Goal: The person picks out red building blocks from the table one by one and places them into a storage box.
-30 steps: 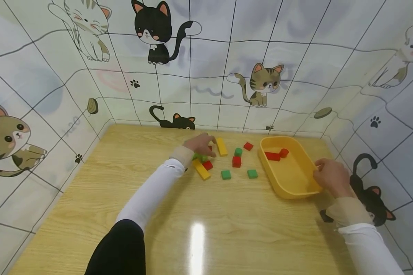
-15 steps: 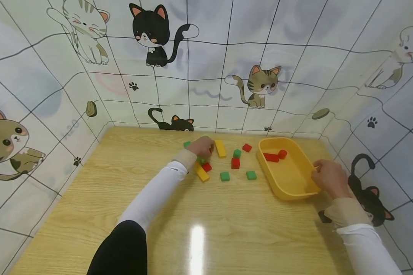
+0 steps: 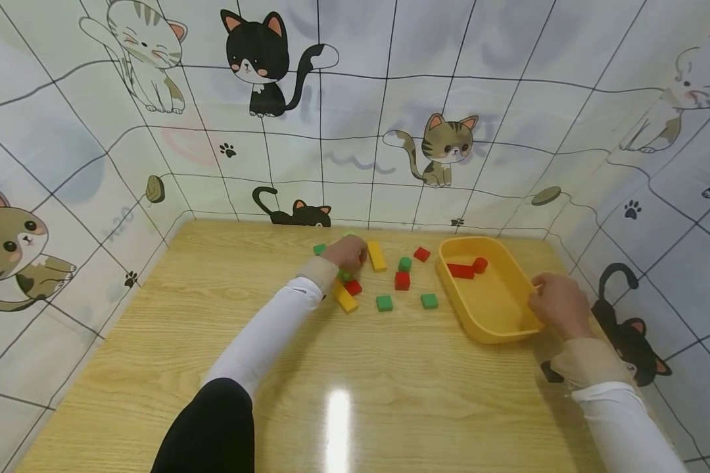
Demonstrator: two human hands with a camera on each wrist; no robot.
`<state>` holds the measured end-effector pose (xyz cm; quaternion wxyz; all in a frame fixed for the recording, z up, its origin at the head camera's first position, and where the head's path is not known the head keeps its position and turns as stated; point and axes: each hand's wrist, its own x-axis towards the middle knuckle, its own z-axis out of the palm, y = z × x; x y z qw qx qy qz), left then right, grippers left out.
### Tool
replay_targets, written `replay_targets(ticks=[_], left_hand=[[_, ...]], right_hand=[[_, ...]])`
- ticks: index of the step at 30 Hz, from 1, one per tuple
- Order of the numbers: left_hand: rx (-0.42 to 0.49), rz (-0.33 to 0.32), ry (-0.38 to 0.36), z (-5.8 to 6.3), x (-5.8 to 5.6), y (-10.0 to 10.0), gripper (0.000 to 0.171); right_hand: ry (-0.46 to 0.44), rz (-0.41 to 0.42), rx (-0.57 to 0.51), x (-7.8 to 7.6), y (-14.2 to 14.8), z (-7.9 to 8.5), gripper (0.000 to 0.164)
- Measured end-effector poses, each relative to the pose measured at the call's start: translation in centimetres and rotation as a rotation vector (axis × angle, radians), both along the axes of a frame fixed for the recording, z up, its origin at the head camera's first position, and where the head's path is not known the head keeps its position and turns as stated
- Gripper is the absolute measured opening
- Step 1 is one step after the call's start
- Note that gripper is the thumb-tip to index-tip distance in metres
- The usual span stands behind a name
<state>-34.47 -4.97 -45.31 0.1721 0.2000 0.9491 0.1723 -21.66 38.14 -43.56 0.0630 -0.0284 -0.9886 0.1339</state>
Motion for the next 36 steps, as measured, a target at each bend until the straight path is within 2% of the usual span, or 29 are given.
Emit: replay_targets(ticks=[9, 14, 20, 27, 36], left_hand=[[0.013, 0.016, -0.030, -0.3, -0.4, -0.4, 0.036], [0.010, 0.014, -0.014, 0.1, -0.4, -0.6, 0.034], [0.005, -0.034, 0.060, 1.3, -0.3, -0.4, 0.026], [0.003, -0.106, 0.120, 2.6, -0.7, 0.3, 0.027], [0.040, -0.158, 0.129, 5.8, -0.6, 2.5, 0.025]], right_hand=[[0.007, -0.001, -0.006, 0.0, 0.0, -0.1, 0.037], [0.002, -0.014, -0.008, -0.1, -0.1, -0.2, 0.036], [-0.010, -0.022, -0.010, -0.1, 0.0, -0.1, 0.038], [-0.012, -0.013, -0.008, -0.2, 0.1, -0.2, 0.039], [-0.021, -0.017, 0.007, -0.2, -0.2, -0.2, 0.040]])
